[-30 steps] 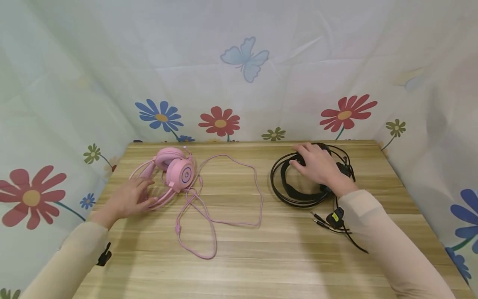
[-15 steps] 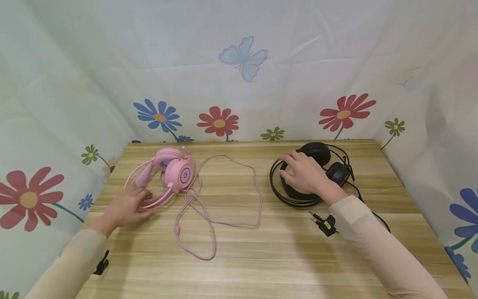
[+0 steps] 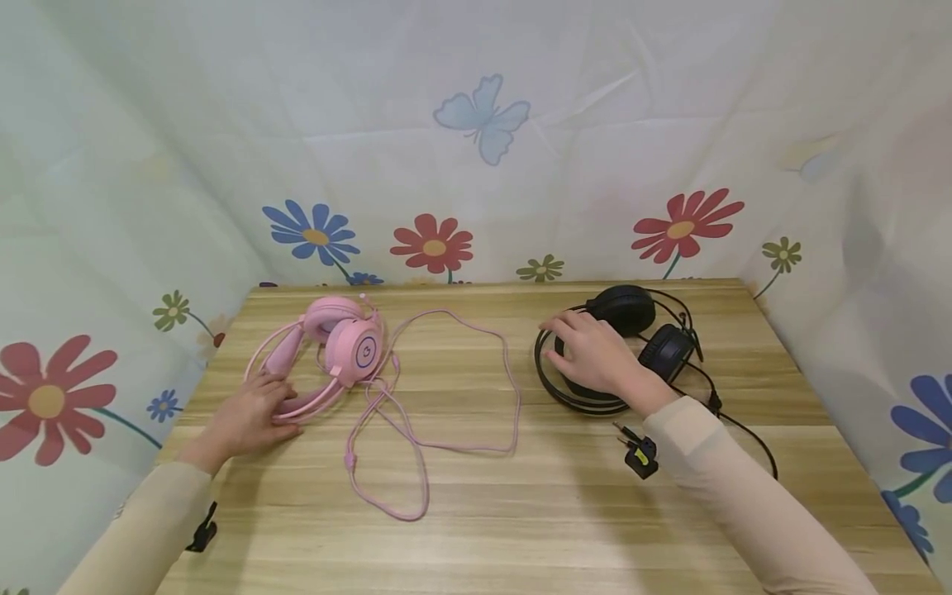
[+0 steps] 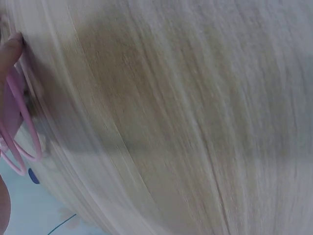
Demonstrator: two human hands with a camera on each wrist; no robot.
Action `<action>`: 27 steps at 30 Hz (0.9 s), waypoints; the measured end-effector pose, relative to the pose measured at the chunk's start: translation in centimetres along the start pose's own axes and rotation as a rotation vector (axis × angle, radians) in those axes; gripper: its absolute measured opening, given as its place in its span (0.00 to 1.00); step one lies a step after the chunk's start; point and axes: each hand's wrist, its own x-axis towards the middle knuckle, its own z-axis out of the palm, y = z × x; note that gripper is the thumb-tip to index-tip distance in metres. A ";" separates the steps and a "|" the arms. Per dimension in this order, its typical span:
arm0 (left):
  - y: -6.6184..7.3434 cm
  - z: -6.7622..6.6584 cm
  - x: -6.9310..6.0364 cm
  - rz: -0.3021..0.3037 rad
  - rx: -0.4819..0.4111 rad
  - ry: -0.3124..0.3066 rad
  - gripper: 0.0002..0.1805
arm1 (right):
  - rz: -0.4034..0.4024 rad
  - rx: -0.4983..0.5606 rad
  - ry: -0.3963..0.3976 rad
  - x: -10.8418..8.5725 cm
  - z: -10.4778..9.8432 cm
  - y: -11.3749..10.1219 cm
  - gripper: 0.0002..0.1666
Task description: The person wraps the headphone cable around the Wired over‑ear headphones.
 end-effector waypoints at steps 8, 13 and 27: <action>0.1 0.1 -0.1 0.080 0.016 0.057 0.21 | -0.020 0.000 0.007 -0.2 0.3 -0.2 0.26; 0.2 0.2 0.1 0.143 0.037 0.142 0.22 | -0.018 0.003 0.007 -0.3 0.5 -0.2 0.25; 2.2 -2.0 3.2 0.218 0.032 0.339 0.20 | -0.004 0.028 0.027 -0.4 0.7 -0.4 0.25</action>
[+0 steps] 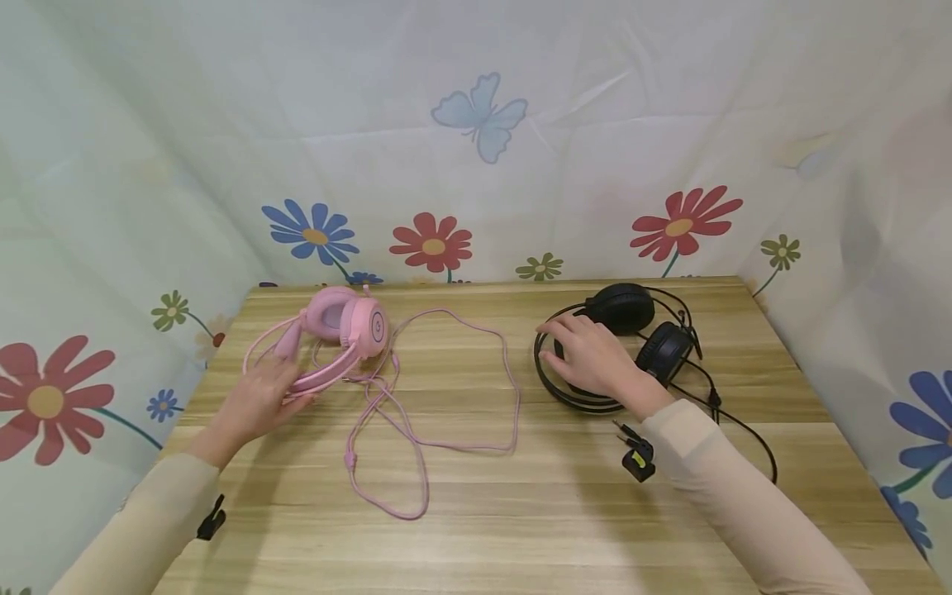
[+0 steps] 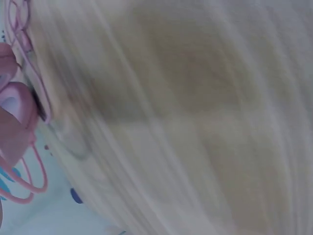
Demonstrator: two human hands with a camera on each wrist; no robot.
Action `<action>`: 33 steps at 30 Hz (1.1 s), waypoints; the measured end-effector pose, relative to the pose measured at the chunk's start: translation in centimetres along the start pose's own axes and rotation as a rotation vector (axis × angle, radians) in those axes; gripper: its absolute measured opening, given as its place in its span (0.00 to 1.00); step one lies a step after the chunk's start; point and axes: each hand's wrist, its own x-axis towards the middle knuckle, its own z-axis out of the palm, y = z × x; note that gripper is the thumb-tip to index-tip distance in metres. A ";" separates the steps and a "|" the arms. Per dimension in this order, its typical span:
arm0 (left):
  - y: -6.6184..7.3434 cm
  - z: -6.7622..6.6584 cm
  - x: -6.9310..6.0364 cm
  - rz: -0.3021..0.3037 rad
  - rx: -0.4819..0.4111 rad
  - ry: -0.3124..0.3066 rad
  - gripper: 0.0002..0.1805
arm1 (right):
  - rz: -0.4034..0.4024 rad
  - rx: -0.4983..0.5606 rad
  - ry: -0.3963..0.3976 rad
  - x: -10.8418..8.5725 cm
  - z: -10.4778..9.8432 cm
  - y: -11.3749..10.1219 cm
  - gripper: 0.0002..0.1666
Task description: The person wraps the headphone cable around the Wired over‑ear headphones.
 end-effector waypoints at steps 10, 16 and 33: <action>-0.4 -0.8 4.0 -0.043 -0.009 0.007 0.21 | 0.007 0.012 0.009 -0.1 0.0 0.1 0.24; -0.5 -1.6 6.8 -0.169 -0.015 -0.056 0.24 | 0.025 0.012 -0.010 0.0 0.0 0.0 0.24; -0.3 -2.9 10.1 -0.560 -0.136 -0.110 0.21 | 0.022 0.027 0.006 0.0 0.4 -0.2 0.24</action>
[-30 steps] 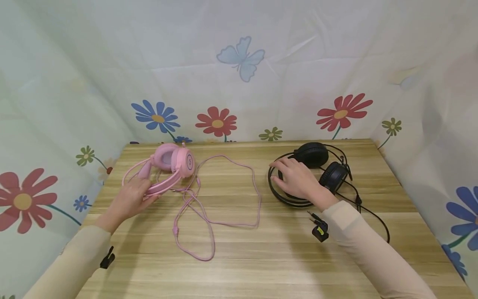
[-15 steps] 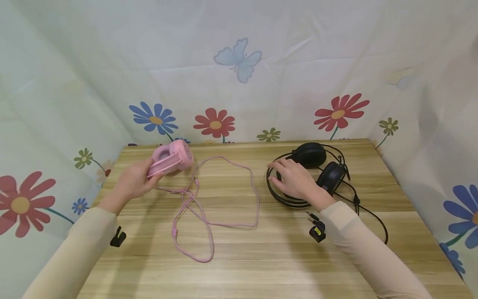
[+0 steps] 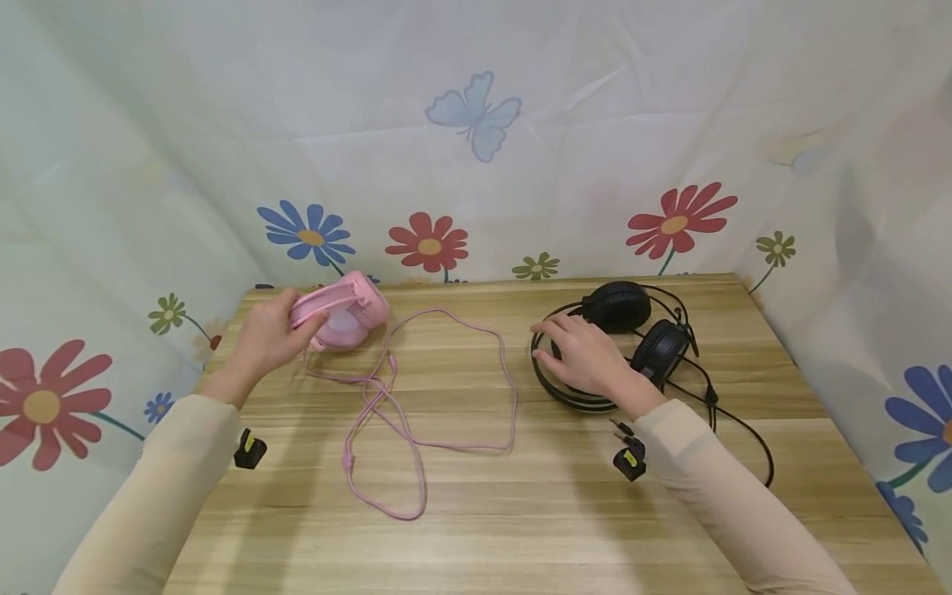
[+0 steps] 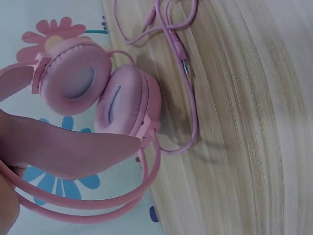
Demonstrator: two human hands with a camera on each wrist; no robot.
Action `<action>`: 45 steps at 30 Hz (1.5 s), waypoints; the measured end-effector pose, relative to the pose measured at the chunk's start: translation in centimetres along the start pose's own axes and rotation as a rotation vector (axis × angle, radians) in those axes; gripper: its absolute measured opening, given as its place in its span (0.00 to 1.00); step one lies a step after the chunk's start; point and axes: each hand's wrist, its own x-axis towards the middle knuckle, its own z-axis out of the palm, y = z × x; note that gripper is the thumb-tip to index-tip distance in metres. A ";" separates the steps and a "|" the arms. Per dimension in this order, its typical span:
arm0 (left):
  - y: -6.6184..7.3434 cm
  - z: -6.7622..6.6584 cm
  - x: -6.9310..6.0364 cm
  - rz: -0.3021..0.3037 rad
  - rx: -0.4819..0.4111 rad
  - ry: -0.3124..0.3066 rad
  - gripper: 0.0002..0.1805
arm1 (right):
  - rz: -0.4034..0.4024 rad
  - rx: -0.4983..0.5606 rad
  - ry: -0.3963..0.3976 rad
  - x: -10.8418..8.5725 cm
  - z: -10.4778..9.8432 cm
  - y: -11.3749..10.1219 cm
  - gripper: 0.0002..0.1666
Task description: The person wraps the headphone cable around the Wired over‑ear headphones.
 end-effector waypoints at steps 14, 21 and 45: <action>1.2 -1.3 0.1 -0.298 -0.200 -0.048 0.26 | 0.008 0.023 -0.008 0.2 0.2 -0.3 0.24; 2.8 -2.0 -1.2 -0.326 -0.319 0.051 0.15 | 0.011 0.032 0.009 0.2 0.5 -0.4 0.24; 9.7 -3.2 -2.3 -0.274 -1.136 0.288 0.07 | 0.071 0.263 0.038 1.7 2.4 -2.1 0.30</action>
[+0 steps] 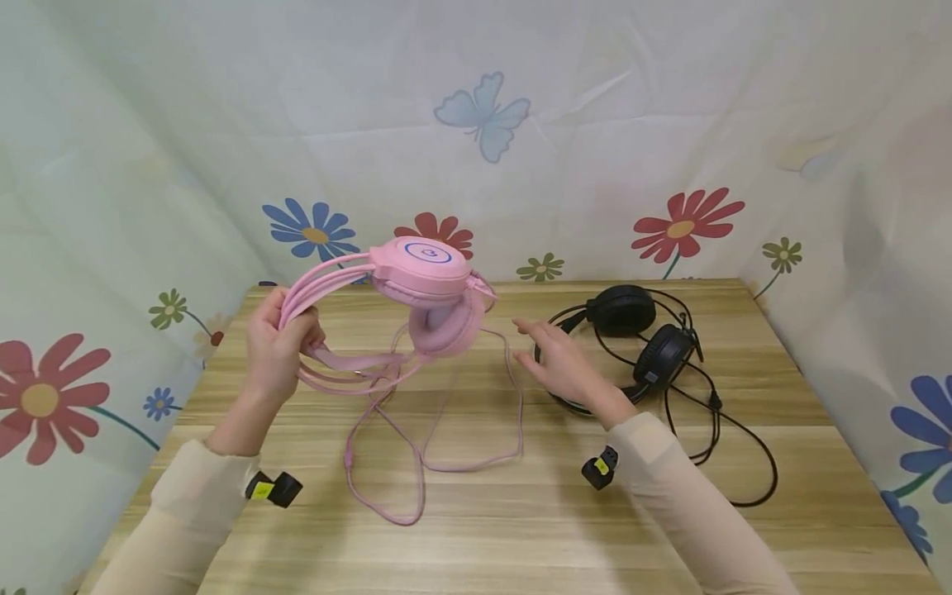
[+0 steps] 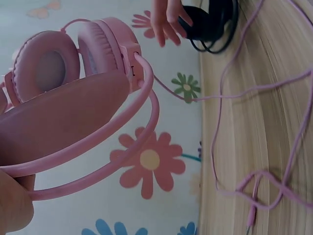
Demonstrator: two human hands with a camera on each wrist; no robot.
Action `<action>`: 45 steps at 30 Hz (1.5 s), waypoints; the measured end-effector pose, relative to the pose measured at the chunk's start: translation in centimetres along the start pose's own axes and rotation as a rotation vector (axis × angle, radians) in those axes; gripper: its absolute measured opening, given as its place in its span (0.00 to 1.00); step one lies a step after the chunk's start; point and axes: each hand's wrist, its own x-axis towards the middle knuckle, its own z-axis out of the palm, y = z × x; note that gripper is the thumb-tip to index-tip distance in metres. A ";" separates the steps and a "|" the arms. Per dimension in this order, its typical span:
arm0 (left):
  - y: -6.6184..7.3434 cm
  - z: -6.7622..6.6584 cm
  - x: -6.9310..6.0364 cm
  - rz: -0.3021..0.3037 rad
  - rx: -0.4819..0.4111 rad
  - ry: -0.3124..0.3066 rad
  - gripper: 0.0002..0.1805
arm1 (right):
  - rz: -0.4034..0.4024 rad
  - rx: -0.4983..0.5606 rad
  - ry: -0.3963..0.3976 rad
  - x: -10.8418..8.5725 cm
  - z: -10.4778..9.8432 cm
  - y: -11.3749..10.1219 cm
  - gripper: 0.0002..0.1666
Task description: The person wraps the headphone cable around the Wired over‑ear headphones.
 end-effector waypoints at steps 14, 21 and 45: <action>-0.2 2.7 -1.8 0.069 -0.421 -0.046 0.09 | 0.173 0.297 -0.035 0.0 2.6 -1.2 0.28; -0.6 2.8 -2.2 0.059 -0.520 -0.084 0.08 | 0.106 0.362 0.051 0.1 3.4 -1.0 0.25; -2.4 2.7 -2.7 -0.040 -0.543 -0.045 0.12 | 0.514 0.958 0.245 -1.2 0.4 0.0 0.11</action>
